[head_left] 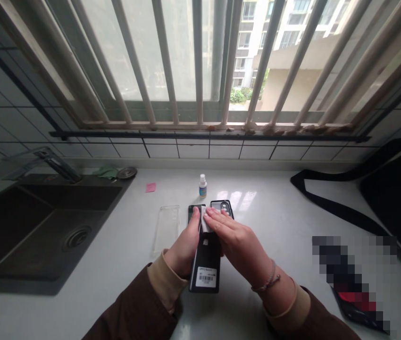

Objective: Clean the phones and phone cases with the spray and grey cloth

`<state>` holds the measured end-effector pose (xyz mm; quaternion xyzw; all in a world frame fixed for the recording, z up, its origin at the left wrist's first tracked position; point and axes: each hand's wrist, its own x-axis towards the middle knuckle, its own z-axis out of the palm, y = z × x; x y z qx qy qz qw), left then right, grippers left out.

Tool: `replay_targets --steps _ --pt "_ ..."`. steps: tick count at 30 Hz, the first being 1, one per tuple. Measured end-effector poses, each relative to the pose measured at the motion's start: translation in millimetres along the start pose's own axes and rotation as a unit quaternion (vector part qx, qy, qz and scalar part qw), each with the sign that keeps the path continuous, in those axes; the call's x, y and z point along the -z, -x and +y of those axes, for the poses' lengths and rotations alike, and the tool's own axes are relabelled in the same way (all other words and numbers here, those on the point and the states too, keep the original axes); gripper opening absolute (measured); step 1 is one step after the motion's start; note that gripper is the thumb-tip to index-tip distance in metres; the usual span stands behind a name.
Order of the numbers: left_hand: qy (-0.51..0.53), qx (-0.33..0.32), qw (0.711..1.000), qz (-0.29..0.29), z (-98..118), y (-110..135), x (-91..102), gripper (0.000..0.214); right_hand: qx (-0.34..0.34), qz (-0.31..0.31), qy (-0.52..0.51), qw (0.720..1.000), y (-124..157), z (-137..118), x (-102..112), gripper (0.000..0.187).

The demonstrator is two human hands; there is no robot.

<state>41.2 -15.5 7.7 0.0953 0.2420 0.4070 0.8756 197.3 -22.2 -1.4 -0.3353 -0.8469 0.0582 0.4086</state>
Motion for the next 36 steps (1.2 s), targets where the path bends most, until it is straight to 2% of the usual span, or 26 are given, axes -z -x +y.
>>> replay_targets --steps 3,7,9,14,18,22,29,33,36 --pt "0.001 -0.018 1.0 0.025 -0.2 0.5 -0.2 0.063 0.014 0.004 0.0 1.0 -0.5 -4.6 0.2 0.052" --pt "-0.035 -0.023 0.993 0.112 7.6 6.7 -5.7 0.078 0.068 -0.047 -0.016 0.997 -1.6 -13.9 0.8 0.044" --pt "-0.038 -0.021 0.99 0.133 12.4 10.1 -8.7 0.085 0.085 -0.06 -0.021 0.994 -2.3 -16.9 2.0 0.041" --pt "-0.03 -0.008 0.994 0.106 14.7 11.8 -12.5 0.086 0.089 -0.053 -0.003 0.995 -3.0 -17.5 4.6 0.041" --pt "-0.021 -0.006 0.997 0.068 6.8 6.0 -5.1 0.067 0.06 -0.023 0.029 0.998 -3.7 -13.3 5.0 0.046" --pt "-0.033 -0.005 0.997 0.07 1.4 2.4 4.7 0.055 0.026 -0.004 0.044 0.999 -3.8 -9.6 5.1 0.051" --pt "-0.012 -0.004 0.999 0.04 5.9 3.3 1.5 0.059 -0.028 -0.011 0.061 0.998 0.7 -2.9 3.2 0.065" --pt "0.004 -0.013 0.999 0.029 10.9 3.7 -6.1 0.067 0.001 -0.041 0.052 0.998 1.6 -1.5 2.2 0.055" --pt "-0.005 -0.044 0.995 0.084 15.7 4.4 -8.2 0.071 0.046 -0.087 0.026 0.995 2.4 -5.4 2.1 0.051"
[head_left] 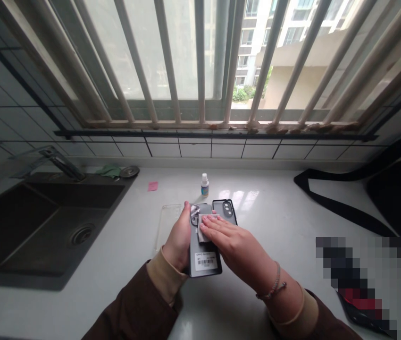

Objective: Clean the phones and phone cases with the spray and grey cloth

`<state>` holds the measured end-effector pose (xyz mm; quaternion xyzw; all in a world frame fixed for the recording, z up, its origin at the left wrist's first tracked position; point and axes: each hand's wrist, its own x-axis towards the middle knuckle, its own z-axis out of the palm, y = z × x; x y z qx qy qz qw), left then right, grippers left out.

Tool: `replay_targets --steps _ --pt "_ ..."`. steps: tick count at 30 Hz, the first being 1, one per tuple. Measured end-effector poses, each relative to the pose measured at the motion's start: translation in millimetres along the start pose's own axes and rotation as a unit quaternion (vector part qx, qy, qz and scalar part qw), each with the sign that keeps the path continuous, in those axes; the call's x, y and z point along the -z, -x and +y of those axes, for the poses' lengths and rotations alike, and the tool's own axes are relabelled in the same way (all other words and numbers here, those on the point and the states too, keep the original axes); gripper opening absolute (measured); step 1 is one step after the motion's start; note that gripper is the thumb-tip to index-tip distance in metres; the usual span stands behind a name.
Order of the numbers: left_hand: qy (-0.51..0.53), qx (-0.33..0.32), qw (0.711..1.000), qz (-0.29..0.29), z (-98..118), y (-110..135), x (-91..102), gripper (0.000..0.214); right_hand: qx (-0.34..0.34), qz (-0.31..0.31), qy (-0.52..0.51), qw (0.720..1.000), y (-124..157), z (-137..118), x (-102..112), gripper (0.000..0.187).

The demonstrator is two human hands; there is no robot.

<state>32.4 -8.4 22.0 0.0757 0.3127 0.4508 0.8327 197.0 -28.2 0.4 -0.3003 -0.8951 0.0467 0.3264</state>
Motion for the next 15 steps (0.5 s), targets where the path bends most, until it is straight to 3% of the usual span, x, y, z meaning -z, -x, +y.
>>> replay_targets --steps 5,10,15 --pt "-0.049 -0.055 0.993 0.089 8.6 -1.4 11.2 0.076 0.054 -0.038 -0.08 0.995 -0.2 -12.7 2.3 0.047" --pt "-0.075 -0.002 0.994 0.077 12.9 -2.0 20.2 0.09 0.092 -0.047 -0.12 0.987 -2.9 -20.5 4.2 0.044" --pt "-0.065 -0.028 0.995 0.076 11.9 3.3 8.2 0.087 0.08 -0.038 -0.075 0.993 -2.4 -17.9 0.0 0.042"
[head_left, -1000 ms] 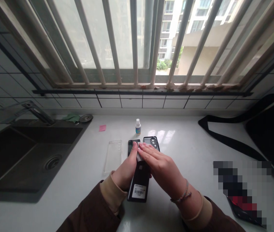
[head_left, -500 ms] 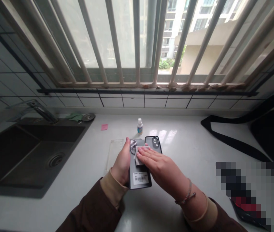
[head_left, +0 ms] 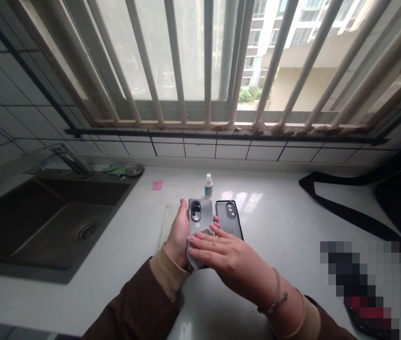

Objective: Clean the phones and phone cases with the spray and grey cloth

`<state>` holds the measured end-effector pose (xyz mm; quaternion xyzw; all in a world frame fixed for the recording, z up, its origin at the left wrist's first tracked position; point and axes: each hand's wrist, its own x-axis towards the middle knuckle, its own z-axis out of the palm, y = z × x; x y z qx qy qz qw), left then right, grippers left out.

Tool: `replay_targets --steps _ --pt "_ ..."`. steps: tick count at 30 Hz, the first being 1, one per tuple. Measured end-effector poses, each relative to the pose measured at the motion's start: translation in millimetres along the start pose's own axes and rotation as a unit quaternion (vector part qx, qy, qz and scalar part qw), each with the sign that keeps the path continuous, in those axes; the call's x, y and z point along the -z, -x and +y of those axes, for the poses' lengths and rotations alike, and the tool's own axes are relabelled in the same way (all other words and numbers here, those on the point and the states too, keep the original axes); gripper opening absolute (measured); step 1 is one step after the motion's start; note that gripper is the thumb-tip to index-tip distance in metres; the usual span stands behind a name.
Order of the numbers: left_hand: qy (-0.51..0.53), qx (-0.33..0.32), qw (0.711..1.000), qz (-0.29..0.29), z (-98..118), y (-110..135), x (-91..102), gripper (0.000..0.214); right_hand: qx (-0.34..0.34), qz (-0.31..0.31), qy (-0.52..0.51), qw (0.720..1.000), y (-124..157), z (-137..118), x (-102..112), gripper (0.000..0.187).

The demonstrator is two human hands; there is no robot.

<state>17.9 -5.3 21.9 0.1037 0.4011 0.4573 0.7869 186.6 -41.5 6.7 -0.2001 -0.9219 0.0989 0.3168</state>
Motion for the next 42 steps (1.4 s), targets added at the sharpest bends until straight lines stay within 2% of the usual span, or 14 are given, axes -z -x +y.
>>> replay_targets --steps 4,8,10,15,19,23,27,31,35,39,42 --pt "0.044 -0.017 0.999 -0.014 -2.7 6.4 -10.5 0.07 -0.041 0.011 0.049 0.998 2.1 3.8 -3.6 0.047" --pt "0.066 0.017 0.997 -0.021 -5.4 6.6 -11.3 0.071 -0.061 0.008 0.062 0.996 1.9 4.9 -4.1 0.05" --pt "0.07 0.019 0.997 -0.002 -5.0 4.2 -8.6 0.073 -0.042 0.008 0.049 0.998 0.2 3.2 -2.5 0.049" --pt "0.111 -0.042 0.99 0.071 0.1 -1.9 -3.0 0.075 0.002 -0.01 0.004 1.0 -5.7 -7.7 5.4 0.046" --pt "0.11 -0.047 0.987 0.108 3.8 -0.9 -2.4 0.082 0.014 -0.022 -0.003 1.0 -7.2 -13.0 9.1 0.043" --pt "0.141 -0.065 0.984 0.088 5.5 -1.6 0.3 0.081 0.027 -0.002 0.01 1.0 -5.9 -10.3 7.2 0.053" --pt "0.181 -0.094 0.976 0.078 7.8 -4.0 2.6 0.079 0.002 0.039 0.024 0.999 -4.3 -6.4 5.8 0.04" --pt "0.184 -0.084 0.978 0.055 9.3 -1.5 -0.4 0.079 -0.043 0.061 0.05 0.996 -3.6 -4.5 5.4 0.035" --pt "0.148 -0.04 0.988 0.03 5.2 2.0 -5.5 0.081 -0.082 0.036 0.087 0.992 -3.5 -1.6 3.3 0.043" --pt "0.126 -0.031 0.992 0.007 -1.9 3.0 -9.0 0.08 -0.109 -0.004 0.117 0.987 -3.7 2.4 0.7 0.05" --pt "0.11 -0.027 0.994 -0.012 -5.3 2.4 -9.8 0.075 -0.128 -0.008 0.133 0.983 -3.9 4.1 -0.3 0.051"
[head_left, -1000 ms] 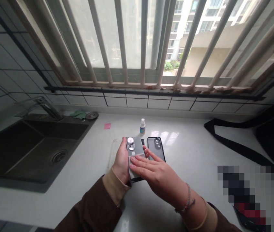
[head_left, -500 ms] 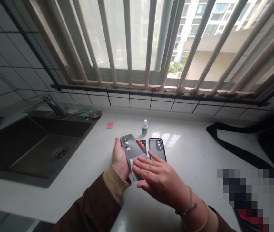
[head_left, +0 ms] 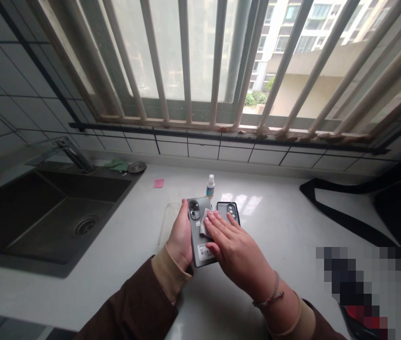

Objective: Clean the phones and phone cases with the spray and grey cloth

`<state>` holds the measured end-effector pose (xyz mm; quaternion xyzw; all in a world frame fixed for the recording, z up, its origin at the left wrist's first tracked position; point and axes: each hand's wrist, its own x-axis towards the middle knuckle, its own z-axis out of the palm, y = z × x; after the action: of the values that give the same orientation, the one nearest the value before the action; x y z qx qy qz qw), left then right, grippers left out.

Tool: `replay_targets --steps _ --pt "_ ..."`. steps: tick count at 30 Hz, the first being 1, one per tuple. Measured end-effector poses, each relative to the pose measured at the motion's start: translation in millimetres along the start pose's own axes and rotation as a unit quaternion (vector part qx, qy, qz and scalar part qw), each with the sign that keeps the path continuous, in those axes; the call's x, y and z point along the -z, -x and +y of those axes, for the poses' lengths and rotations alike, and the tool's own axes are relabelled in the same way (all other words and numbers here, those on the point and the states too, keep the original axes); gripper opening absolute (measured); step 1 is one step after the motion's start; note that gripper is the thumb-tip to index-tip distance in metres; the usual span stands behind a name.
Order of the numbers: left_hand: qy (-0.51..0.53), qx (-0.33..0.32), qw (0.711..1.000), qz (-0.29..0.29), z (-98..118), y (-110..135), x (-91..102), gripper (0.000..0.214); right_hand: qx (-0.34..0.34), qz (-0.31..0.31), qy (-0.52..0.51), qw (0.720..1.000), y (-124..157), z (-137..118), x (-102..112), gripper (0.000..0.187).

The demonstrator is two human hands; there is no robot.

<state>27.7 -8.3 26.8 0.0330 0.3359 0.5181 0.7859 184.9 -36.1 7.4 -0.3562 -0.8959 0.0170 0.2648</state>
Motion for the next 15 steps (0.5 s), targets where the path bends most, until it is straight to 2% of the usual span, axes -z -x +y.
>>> replay_targets --steps 5,9,12,15 --pt "-0.021 0.011 1.0 -0.011 -3.9 -4.0 3.8 0.071 -0.025 0.024 0.013 0.999 -0.3 0.5 -1.9 0.046" --pt "-0.016 0.026 0.998 -0.053 -10.6 -8.1 7.8 0.072 -0.054 0.053 0.006 0.997 0.2 2.3 -6.3 0.045" --pt "-0.01 0.048 0.996 -0.08 -14.7 -10.6 11.0 0.073 -0.084 0.068 -0.021 0.994 1.4 3.7 -7.5 0.046" --pt "-0.01 0.062 0.995 -0.078 -14.4 -11.9 13.1 0.072 -0.113 0.081 -0.076 0.987 2.6 3.5 -4.8 0.047"
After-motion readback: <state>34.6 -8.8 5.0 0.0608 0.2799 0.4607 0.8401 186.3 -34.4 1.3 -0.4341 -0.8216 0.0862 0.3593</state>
